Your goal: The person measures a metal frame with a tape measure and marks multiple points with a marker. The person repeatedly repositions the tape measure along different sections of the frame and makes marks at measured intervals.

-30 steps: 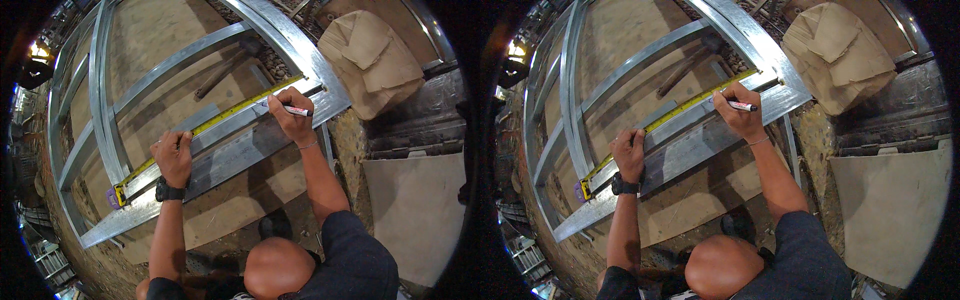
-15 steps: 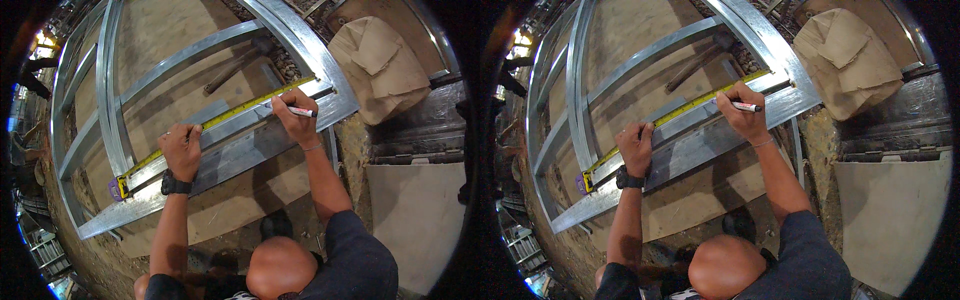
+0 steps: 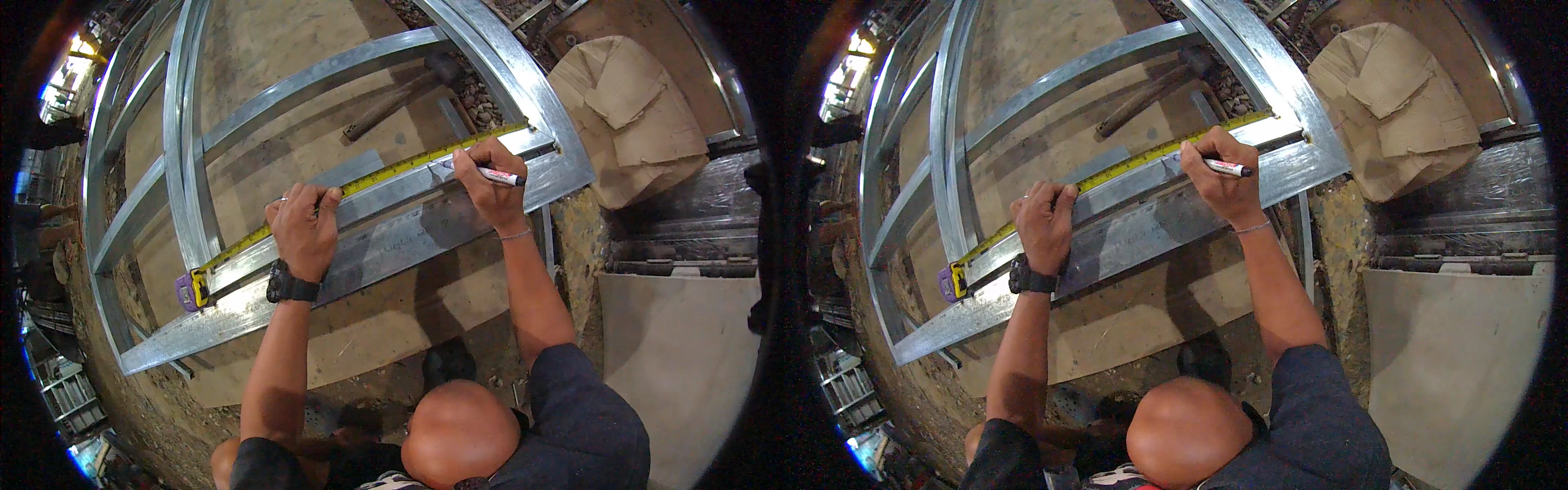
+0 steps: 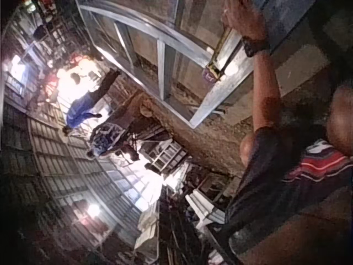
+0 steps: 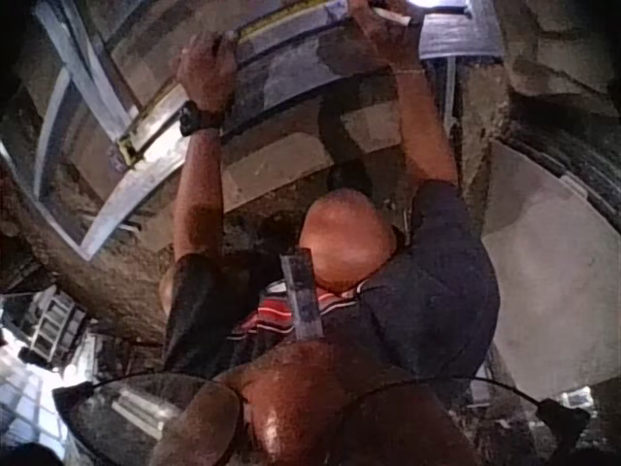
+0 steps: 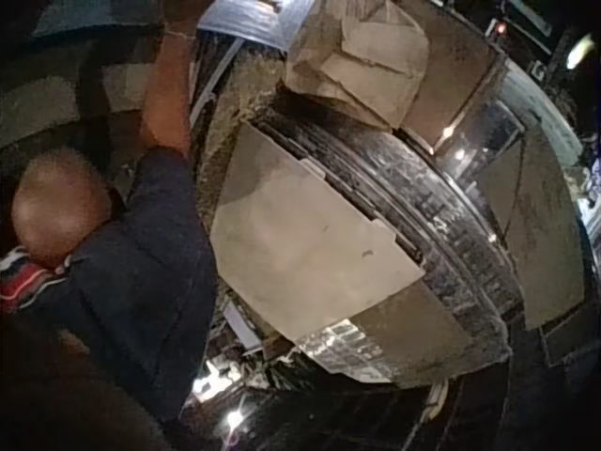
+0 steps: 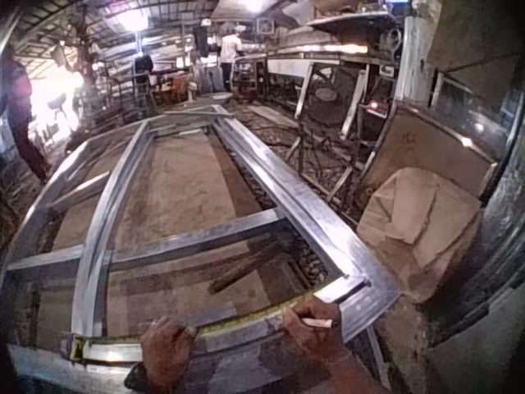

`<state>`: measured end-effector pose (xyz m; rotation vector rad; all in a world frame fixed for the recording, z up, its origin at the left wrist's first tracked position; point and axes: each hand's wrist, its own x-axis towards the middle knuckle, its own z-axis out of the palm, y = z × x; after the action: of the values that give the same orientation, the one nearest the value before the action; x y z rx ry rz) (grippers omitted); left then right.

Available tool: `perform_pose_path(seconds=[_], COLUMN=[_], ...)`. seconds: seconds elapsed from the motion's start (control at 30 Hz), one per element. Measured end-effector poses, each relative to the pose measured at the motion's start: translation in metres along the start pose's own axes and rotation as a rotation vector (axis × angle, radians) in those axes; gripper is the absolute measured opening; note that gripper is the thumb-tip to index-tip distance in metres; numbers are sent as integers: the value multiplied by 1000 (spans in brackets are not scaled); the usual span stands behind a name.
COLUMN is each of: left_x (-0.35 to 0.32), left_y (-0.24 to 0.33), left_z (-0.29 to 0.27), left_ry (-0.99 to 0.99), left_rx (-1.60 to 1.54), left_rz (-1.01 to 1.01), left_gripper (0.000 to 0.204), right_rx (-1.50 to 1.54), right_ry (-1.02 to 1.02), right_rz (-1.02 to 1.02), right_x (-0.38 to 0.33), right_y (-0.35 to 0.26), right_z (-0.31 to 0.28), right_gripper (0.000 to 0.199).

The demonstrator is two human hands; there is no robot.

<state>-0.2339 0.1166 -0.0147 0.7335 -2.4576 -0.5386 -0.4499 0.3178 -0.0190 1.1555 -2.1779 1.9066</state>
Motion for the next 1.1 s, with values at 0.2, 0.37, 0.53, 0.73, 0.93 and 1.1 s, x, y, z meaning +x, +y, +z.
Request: perform_pose_path(seconds=[0.2,0.37,0.53,0.73,0.93,1.1], left_x=[0,1,1,0,-1,0], left_y=[1,3,2,-1,-1,2], left_z=[2,0,1,2,2,0], left_ry=[25,-15,-12,14,4,5], left_rx=[-21,-21,-32,-22,-5,-5], left_rz=[17,-21,-33,-8,-2,1], left_gripper=[22,21,21,22,22,23], right_rx=[-11,14,-10,-10,43,29], right_ry=[-4,-10,-8,7,-43,-24], right_rz=[38,31,20,62,-12,-28], right_x=[-1,0,1,-2,-3,-5], right_y=[2,2,1,2,-13,-8], right_z=[-2,-2,-3,1,17,19], right_gripper=[26,26,26,26,26,27])
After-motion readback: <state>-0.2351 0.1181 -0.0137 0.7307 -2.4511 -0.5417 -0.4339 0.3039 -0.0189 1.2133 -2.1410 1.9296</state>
